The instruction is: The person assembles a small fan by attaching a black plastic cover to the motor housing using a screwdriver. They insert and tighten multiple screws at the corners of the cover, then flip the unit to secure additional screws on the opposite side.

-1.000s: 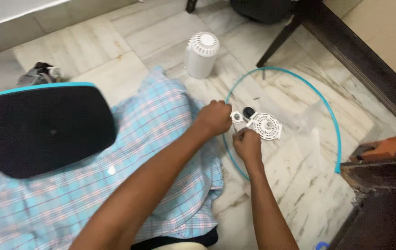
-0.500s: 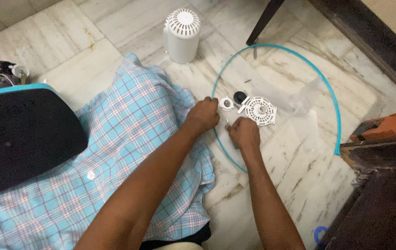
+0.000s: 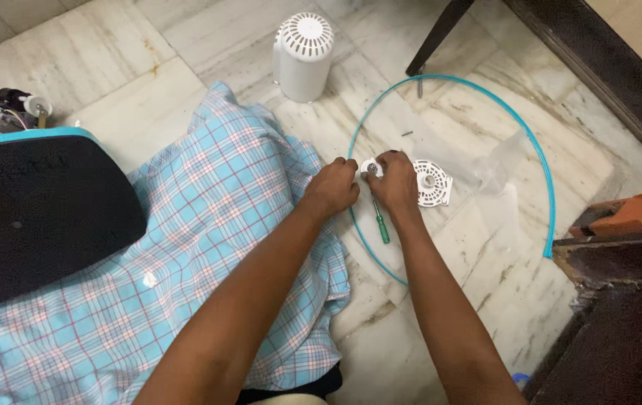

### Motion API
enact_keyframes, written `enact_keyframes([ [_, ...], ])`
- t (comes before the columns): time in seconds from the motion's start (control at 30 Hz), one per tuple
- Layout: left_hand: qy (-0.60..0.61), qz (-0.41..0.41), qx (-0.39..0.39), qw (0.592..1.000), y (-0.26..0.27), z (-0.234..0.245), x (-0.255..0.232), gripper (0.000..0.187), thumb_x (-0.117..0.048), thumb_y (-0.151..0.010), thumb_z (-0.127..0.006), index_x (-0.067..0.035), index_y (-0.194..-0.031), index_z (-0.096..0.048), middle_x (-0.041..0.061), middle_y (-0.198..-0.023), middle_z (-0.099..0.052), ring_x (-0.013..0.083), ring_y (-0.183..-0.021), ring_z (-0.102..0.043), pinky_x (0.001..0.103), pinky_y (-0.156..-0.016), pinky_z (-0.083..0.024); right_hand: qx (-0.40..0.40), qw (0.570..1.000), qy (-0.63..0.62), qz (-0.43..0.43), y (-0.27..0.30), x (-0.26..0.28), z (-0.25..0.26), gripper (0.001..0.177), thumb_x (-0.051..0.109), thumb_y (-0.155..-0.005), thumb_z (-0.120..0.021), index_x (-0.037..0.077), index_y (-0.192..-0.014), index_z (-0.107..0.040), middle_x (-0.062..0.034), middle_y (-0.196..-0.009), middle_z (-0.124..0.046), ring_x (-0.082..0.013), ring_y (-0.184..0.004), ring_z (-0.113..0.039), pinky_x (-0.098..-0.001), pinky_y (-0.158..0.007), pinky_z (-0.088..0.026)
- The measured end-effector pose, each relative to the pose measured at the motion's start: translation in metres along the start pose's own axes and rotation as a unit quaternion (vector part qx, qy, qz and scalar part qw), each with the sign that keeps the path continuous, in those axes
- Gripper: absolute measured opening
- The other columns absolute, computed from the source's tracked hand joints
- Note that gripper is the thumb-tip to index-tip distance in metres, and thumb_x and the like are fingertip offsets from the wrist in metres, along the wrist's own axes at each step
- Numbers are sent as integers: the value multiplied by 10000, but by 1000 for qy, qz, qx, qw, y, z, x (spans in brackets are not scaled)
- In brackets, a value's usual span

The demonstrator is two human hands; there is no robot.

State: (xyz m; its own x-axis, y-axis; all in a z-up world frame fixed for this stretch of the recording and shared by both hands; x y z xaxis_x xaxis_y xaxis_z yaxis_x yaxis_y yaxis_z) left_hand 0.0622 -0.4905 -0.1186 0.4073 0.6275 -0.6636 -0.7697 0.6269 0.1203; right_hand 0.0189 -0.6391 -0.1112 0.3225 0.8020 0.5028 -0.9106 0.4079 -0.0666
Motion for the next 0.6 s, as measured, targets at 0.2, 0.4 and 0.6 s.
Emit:
enact_keyframes([
  [0.2, 6, 5, -5, 1000, 0, 0, 0, 350, -171, -859, -651, 0, -1162, -612, 239, -1189, -630, 416, -1105, -647, 490, -934, -537, 26, 999, 19, 32, -4, -6, -8, 512, 279, -687, -912, 20, -1091, -732, -191, -1149, -655, -368, -1055, -639, -445, -904, -512],
  [0.4, 13, 5, -18, 1000, 1, -1, 3, 338, -176, -853, -657, -8, -1144, -611, 241, -1180, -623, 424, -1095, -642, 500, -922, -533, 41, 999, 25, 6, -9, -7, -7, 504, 308, -706, -922, 5, -1056, -723, -180, -1098, -656, -343, -997, -649, -434, -856, -526],
  [0.6, 1, -13, -24, 1000, 8, -6, 2, 313, -153, -852, -653, -34, -1141, -636, 207, -1186, -633, 397, -1102, -643, 487, -924, -542, -50, 995, -39, 83, 3, -12, 11, 517, 298, -722, -921, -24, -1073, -719, -191, -1073, -670, -327, -911, -679, -406, -801, -556],
])
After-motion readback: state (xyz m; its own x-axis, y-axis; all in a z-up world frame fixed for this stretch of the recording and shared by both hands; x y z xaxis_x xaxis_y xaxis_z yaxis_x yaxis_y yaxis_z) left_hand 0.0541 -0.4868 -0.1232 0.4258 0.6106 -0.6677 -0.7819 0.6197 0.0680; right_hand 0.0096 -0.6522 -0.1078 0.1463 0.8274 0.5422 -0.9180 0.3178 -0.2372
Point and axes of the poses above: each hand's wrist, its own y-axis away from the middle knuckle, its own z-axis out of the back of the hand, x = y × z, the point moved 3 cm from there along -y, towards the middle knuckle
